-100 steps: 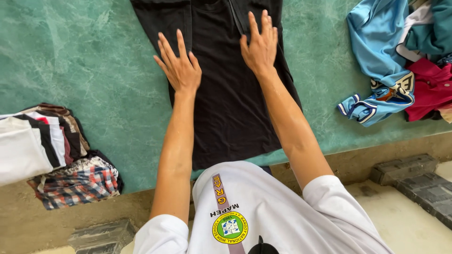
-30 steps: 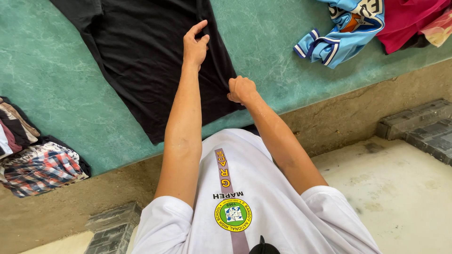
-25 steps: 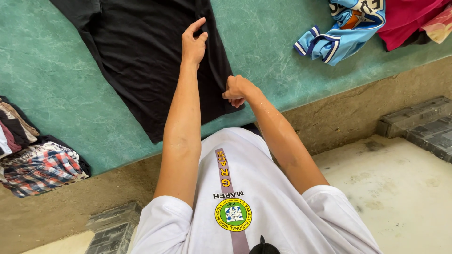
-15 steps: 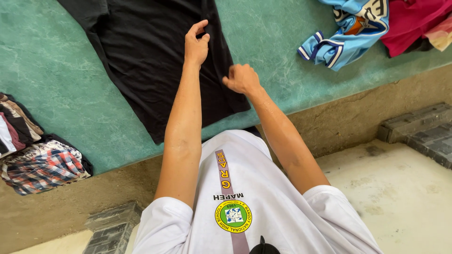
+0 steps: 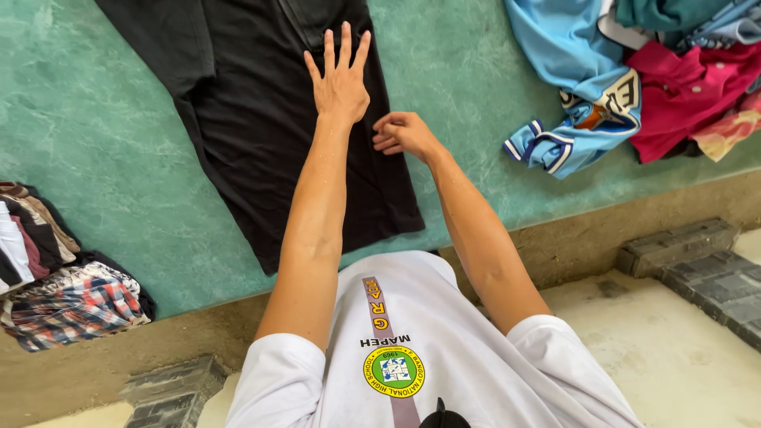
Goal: The person folds a black t-shirt on a green countertop, then folds a pair of light-colored patterned pants. The folded items are placed on a stack of previously folded clothes.
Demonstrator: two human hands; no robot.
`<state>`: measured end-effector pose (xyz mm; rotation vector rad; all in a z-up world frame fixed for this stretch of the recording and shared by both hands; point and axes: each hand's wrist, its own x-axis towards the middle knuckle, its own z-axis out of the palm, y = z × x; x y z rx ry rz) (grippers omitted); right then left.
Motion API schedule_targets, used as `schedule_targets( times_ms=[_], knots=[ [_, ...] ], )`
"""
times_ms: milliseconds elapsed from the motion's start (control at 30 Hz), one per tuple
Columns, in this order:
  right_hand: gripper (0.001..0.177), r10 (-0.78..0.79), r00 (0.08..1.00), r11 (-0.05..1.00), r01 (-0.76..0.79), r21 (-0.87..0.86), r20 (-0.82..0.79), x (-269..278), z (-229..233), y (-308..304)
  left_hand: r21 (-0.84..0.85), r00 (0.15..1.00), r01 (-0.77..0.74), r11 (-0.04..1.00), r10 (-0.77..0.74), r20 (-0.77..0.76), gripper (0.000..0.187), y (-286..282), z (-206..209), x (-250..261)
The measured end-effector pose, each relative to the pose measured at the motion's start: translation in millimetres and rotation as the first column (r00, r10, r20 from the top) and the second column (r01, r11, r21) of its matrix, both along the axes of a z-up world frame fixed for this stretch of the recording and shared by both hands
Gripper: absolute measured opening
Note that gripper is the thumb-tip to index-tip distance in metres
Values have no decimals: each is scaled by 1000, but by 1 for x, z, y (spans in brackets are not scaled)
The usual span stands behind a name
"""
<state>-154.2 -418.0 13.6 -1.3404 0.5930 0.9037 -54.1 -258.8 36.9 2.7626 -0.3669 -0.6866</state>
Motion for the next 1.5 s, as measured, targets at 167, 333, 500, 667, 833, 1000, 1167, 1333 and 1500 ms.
schedule_targets(
  times_ms=[167,333,500,667,833,1000,1167,1333,1500],
  knots=[
    [25,176,980,961,-192,-198,-97,24,43,4,66,997,-3,998,9,-80,107,1,13,19],
    [27,476,872,590,-219,-777,116,25,67,28,32,1000,-11,999,11,-11,101,11,-38,0],
    [84,860,483,263,-143,-954,165,-7,55,36,110,998,-42,993,36,57,88,13,14,-4],
    [84,878,447,230,-72,-970,175,-65,43,31,58,987,-31,998,21,161,86,15,-5,-31],
    [83,863,445,315,-101,-944,240,-113,28,27,-46,973,49,998,-37,228,77,6,-14,-130],
    [84,885,435,253,-154,-955,165,-155,35,19,-11,992,98,995,-97,85,68,9,-10,-162],
    [82,877,461,192,-80,-978,134,-204,36,9,13,989,51,999,-52,141,73,2,-2,-191],
    [80,924,379,97,-116,-989,47,-219,50,18,142,963,-17,990,55,-264,72,0,51,-202],
    [65,715,695,70,-171,-983,-70,-215,64,26,68,967,8,998,10,-253,65,30,39,-195]
  ],
)
